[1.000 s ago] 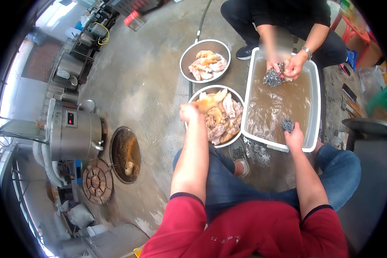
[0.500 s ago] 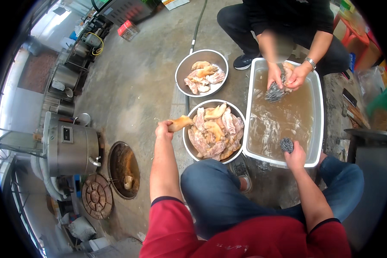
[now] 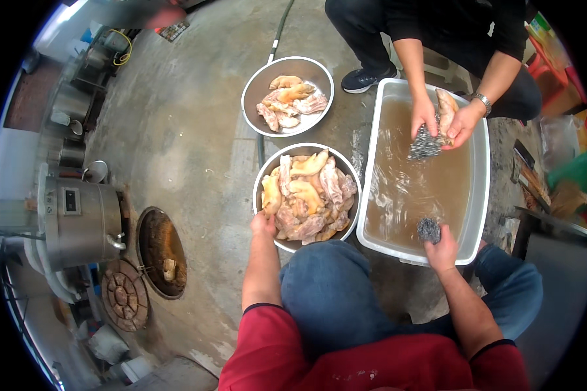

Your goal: The person scrubs chicken parts with a steel wool pad in a basin of water, rinses them, and places them into a metal bowl. Another person performs the same task alongside them.

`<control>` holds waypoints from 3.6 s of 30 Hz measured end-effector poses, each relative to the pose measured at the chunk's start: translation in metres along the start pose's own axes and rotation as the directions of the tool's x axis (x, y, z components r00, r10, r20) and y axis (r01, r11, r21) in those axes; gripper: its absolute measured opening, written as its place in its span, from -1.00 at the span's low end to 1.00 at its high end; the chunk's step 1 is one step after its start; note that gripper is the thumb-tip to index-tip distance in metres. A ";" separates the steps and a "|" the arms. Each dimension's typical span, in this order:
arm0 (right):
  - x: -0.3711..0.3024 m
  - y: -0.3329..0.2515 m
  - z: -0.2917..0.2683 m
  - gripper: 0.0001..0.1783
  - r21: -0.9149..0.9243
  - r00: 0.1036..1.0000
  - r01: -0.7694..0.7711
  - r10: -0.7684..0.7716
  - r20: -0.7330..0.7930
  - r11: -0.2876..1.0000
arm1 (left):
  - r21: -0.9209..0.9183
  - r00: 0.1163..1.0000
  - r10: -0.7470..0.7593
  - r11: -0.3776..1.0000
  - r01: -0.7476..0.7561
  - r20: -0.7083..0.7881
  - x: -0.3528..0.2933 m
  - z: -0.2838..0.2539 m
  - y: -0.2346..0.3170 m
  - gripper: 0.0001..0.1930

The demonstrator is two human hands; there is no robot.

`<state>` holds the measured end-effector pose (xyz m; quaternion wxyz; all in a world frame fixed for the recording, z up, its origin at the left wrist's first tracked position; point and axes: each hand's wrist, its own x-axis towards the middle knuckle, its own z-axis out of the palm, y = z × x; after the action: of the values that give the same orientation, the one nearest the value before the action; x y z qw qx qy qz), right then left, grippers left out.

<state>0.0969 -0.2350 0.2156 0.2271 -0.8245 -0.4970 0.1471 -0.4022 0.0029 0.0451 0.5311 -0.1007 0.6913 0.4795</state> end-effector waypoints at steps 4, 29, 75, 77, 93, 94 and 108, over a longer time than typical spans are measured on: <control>-0.001 -0.014 0.005 -0.54 0.035 0.999 -0.006 0.004 0.036 0.999 | 0.690 0.932 0.330 0.639 -0.338 0.151 0.030 -0.068 0.054 -0.62; 0.001 0.017 -0.030 -0.53 0.016 0.996 -0.024 0.026 -0.087 1.000 | 0.489 0.581 -0.308 -0.329 -0.808 0.753 -0.254 0.219 -0.228 -0.28; 0.062 -0.030 -0.044 -0.72 0.790 0.746 -0.518 0.279 0.605 -0.328 | 0.514 0.425 -0.359 0.786 -0.344 0.831 -0.365 0.143 -0.224 -0.33; 0.070 -0.024 -0.049 -0.71 0.725 0.680 -0.601 0.262 0.685 -0.336 | 0.523 0.322 -0.509 0.851 0.050 0.798 -0.336 0.149 -0.230 -0.35; 0.094 0.089 0.062 -0.19 0.269 0.748 -0.490 0.242 0.618 0.829 | 0.412 0.488 -0.507 0.862 0.296 0.711 -0.308 0.167 -0.205 -0.42; 0.096 0.037 0.030 -0.23 0.464 0.707 -0.667 0.299 0.641 0.584 | 0.411 0.498 -0.501 0.866 0.287 0.708 -0.299 0.162 -0.203 -0.42; 0.056 -0.049 -0.006 -0.48 0.300 0.983 -0.100 0.049 0.175 0.949 | 0.449 0.682 -0.263 0.887 -0.108 0.683 -0.342 0.166 -0.219 -0.32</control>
<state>0.0887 -0.1667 0.2449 0.3047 -0.7822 -0.4537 0.2992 -0.0119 -0.1096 0.2117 0.7894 0.1951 0.5100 0.2804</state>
